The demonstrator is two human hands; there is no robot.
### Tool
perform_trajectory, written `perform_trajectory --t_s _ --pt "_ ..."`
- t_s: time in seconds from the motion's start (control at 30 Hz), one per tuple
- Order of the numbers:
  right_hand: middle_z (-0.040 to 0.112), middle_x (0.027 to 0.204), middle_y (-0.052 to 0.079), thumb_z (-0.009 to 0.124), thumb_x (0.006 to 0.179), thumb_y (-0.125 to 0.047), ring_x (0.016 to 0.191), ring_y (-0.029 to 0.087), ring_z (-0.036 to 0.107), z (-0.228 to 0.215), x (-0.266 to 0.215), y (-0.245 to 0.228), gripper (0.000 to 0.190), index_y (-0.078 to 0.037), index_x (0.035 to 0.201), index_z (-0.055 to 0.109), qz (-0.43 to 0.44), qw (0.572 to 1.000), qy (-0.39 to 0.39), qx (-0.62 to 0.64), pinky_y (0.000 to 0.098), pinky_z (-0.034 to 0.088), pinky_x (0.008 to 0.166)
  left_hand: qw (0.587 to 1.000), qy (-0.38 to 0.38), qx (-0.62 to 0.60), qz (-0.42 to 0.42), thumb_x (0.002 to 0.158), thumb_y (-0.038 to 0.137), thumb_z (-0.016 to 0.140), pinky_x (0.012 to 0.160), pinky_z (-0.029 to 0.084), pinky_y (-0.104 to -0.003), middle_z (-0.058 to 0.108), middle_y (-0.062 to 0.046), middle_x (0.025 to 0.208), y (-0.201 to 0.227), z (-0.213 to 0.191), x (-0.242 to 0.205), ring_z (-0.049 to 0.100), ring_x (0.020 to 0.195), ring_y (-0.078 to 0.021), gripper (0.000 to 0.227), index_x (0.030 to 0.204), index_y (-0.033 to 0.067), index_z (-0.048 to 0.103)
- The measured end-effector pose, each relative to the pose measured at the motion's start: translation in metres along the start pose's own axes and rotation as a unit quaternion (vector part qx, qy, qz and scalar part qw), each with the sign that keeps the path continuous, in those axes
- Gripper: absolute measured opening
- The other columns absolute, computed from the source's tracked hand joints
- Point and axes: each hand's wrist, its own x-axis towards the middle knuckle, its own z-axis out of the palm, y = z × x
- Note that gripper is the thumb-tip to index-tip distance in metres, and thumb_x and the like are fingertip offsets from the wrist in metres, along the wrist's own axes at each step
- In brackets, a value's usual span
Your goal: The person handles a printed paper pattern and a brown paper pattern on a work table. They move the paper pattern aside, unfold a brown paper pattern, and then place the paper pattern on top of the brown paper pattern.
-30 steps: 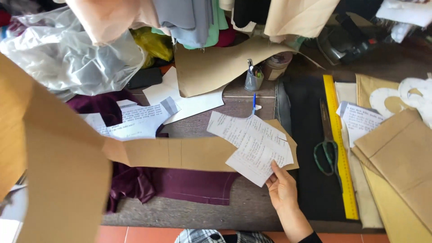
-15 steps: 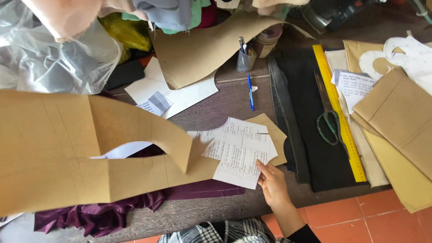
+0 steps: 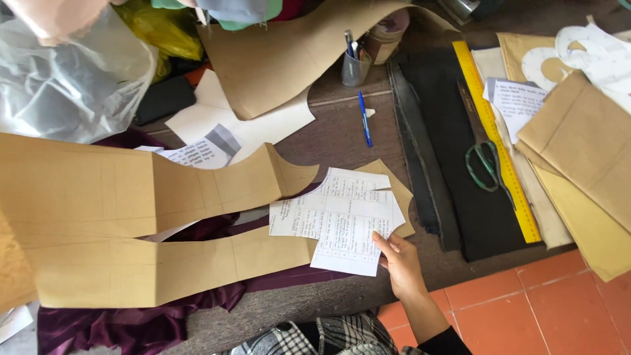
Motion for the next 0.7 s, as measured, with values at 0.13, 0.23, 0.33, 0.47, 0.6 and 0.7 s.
perform_trajectory --t_s 0.13,0.23,0.33,0.47,0.6,0.7 --pt "0.073 0.113 0.014 0.065 0.084 -0.021 0.101 0.026 0.067 0.001 -0.001 -0.002 0.036 -0.002 0.115 0.070 0.000 0.999 0.004 -0.038 0.0373 0.048 0.074 0.999 -0.001 0.036 0.015 0.066 0.021 0.064 0.105 0.042 -0.049 0.067 -0.012 0.110 0.166 0.044 0.019 0.059 0.115 -0.0321 0.027 0.092 0.0183 0.069" --pt "0.073 0.112 0.013 0.064 0.086 -0.020 0.101 0.027 0.068 0.002 -0.003 -0.005 0.034 -0.004 0.115 0.071 -0.006 0.998 0.003 -0.060 0.0382 0.047 0.069 0.998 0.000 0.063 0.027 0.064 0.020 0.064 0.106 0.042 -0.050 0.067 -0.013 0.111 0.277 0.063 0.014 0.059 0.116 -0.0332 0.028 0.092 0.0187 0.069" --pt "0.074 0.103 0.010 0.067 0.086 -0.021 0.092 0.023 0.068 0.004 -0.002 -0.006 0.029 -0.004 0.108 0.074 0.007 0.997 0.021 -0.076 0.0344 0.050 0.071 0.971 -0.168 -0.142 -0.097 0.076 0.054 0.067 0.097 0.040 -0.052 0.033 -0.010 0.150 0.395 0.015 0.075 0.037 0.130 -0.0307 0.091 0.149 0.0195 0.026" --pt "0.067 0.086 0.004 0.070 0.086 -0.030 0.092 0.015 0.063 -0.011 0.022 0.021 0.026 -0.004 0.087 0.071 -0.025 0.993 0.025 -0.115 0.0328 0.042 0.077 0.979 -0.163 -0.116 -0.039 0.079 0.054 0.064 0.106 0.027 -0.058 0.011 -0.013 0.159 0.430 0.060 0.086 0.011 0.144 -0.0386 0.088 0.151 0.0269 0.021" --pt "0.068 0.076 0.005 0.080 0.080 -0.024 0.070 0.012 0.061 -0.013 0.032 0.037 0.027 -0.004 0.098 0.075 -0.091 0.994 0.053 -0.041 0.0229 0.053 0.053 0.999 0.002 -0.041 -0.022 0.081 0.022 0.063 0.083 0.052 -0.037 0.043 -0.008 0.142 0.423 0.074 0.085 0.045 0.131 -0.0310 0.038 0.118 0.0266 0.057" --pt "0.068 0.075 0.003 0.080 0.080 -0.025 0.069 0.011 0.060 -0.010 0.029 0.030 0.026 -0.006 0.097 0.075 -0.092 0.993 0.055 -0.046 0.0219 0.052 0.053 0.995 0.089 -0.003 -0.035 0.081 0.019 0.064 0.062 0.056 -0.027 0.057 -0.001 0.121 0.399 0.089 0.084 0.059 0.110 -0.0213 0.010 0.085 0.0244 0.071"
